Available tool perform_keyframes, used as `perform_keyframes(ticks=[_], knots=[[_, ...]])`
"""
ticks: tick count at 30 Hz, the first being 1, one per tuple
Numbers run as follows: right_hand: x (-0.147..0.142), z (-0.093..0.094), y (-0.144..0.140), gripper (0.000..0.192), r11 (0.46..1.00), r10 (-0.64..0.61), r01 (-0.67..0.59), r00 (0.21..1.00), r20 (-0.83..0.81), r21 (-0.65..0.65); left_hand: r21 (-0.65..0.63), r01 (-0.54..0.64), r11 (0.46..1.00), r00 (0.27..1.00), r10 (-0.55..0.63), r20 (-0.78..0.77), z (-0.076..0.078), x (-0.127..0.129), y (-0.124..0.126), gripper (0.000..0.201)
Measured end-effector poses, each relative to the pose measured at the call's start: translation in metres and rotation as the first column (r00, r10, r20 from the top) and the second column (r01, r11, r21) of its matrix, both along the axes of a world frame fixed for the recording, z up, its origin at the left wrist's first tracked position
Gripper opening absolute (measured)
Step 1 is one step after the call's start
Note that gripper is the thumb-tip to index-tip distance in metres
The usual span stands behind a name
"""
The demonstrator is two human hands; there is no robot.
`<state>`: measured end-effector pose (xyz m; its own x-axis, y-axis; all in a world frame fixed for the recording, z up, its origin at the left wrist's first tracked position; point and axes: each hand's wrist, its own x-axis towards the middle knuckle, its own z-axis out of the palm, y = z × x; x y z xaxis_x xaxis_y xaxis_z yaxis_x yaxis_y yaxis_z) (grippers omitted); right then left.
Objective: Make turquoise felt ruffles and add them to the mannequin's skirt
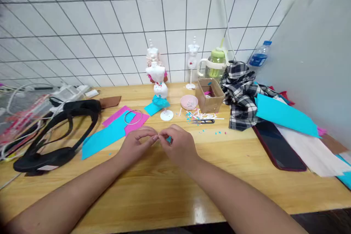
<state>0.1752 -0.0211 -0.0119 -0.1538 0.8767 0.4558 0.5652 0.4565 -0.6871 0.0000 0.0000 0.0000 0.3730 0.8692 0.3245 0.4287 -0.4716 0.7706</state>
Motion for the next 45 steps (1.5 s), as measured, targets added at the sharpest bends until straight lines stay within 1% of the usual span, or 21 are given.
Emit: perform_keyframes(ticks=[3,6,9,12,16,23,32,35,41,45], knots=[[0.001,0.0002,-0.0014,0.011,0.999,0.039,-0.039,0.999,0.038,0.011,-0.028,-0.007,1.0,1.0,0.007,0.002,-0.0007,-0.0026,0.0023,0.017],[0.0023,-0.001,-0.0026,0.016,0.997,0.057,-0.06,0.995,0.085,0.042,-0.035,-0.045,0.998,0.999,0.044,-0.007,-0.0016,-0.003,0.0033,0.013],[0.0032,-0.0026,-0.0036,0.021,0.994,0.048,-0.061,0.989,0.137,0.089,-0.03,-0.081,0.996,0.997,0.08,-0.015,-0.0022,-0.0019,0.0036,0.013],[0.0034,-0.0033,-0.0043,0.024,0.992,0.036,-0.057,0.983,0.182,0.116,-0.026,-0.088,0.996,0.996,0.087,-0.022,-0.0025,-0.0012,0.0041,0.015],[0.0033,-0.0027,-0.0045,0.025,0.989,0.014,-0.043,0.979,0.202,0.143,-0.033,-0.093,0.995,0.995,0.092,-0.031,-0.0027,-0.0018,0.0051,0.017],[0.0039,-0.0013,-0.0035,0.021,0.993,0.006,-0.029,0.981,0.192,0.117,-0.053,-0.064,0.997,0.998,0.063,-0.022,-0.0013,-0.0021,0.0034,0.015],[0.0029,-0.0007,-0.0006,0.011,1.0,0.022,-0.022,0.998,0.058,-0.011,-0.044,-0.081,0.996,0.994,0.078,-0.075,-0.0016,0.0001,-0.0013,0.013],[0.0017,-0.0022,0.0007,0.009,0.999,0.018,-0.016,0.999,0.04,-0.039,-0.031,-0.092,0.995,0.992,0.089,-0.087,-0.0013,0.0013,-0.002,0.012],[0.0009,-0.0048,-0.0002,0.008,0.999,0.022,-0.025,0.995,0.099,0.03,-0.028,-0.094,0.995,0.99,0.09,-0.108,0.0009,0.0032,-0.0031,0.015],[0.0022,-0.0035,-0.0003,0.012,0.997,0.007,-0.019,0.986,0.165,0.073,-0.049,-0.087,0.995,0.992,0.082,-0.098,0.001,0.0028,-0.0016,0.017]])
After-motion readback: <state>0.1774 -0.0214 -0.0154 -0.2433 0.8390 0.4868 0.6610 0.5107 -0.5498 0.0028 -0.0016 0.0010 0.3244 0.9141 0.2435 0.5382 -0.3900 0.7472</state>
